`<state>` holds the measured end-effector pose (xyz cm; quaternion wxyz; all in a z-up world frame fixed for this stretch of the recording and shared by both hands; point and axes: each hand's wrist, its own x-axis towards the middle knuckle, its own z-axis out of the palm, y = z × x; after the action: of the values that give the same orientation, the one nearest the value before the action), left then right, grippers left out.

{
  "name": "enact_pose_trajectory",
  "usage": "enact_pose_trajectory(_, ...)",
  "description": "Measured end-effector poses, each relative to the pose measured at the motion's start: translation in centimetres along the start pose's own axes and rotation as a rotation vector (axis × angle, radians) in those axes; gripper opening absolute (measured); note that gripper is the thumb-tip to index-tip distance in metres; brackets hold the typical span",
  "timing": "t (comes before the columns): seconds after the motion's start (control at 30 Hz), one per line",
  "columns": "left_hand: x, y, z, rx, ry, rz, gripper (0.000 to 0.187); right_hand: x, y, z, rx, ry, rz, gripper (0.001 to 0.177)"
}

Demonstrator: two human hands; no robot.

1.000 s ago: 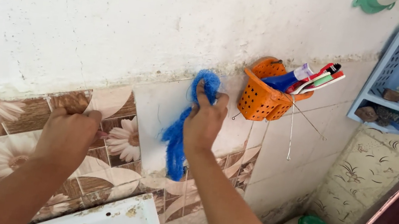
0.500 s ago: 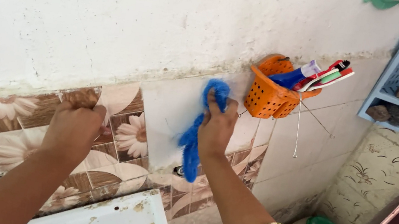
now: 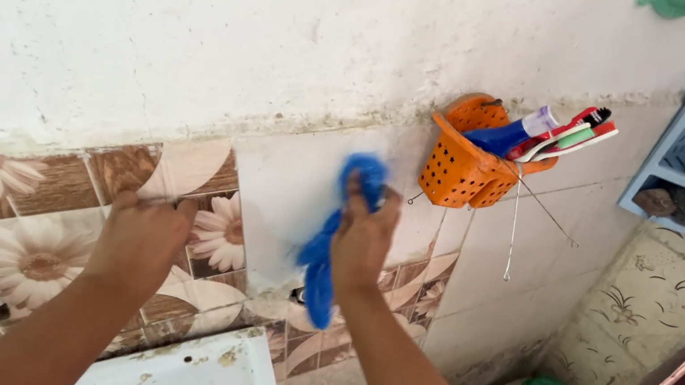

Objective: The person scrubs the tiled wall above a sink using a blue scrubber and water from a mug. They repeatedly wet the scrubber, scrub the wall, and rinse the area. Finally, they retrieve two packets of detergent from a wall-mounted basket.

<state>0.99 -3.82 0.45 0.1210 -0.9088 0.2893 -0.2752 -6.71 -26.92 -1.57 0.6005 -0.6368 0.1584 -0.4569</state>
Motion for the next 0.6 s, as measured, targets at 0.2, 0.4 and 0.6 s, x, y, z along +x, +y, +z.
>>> enact_pose_trajectory(0.2, 0.6, 1.5, -0.1, -0.066, -0.006, -0.079, 0.006, -3.9, 4.1, 4.3, -0.290, -0.022, -0.632, 0.028)
enact_pose_trajectory(0.4, 0.5, 1.4, 0.0, -0.126, -0.016, -0.104, 0.010, -0.9, 5.6, 1.3, -0.039, -0.205, -0.143, 0.031)
enact_pose_trajectory(0.6, 0.6, 1.7, 0.6, -0.141, -0.042, -0.107, 0.014, 1.3, 4.1, -0.9, -0.312, 0.223, -0.466, 0.039)
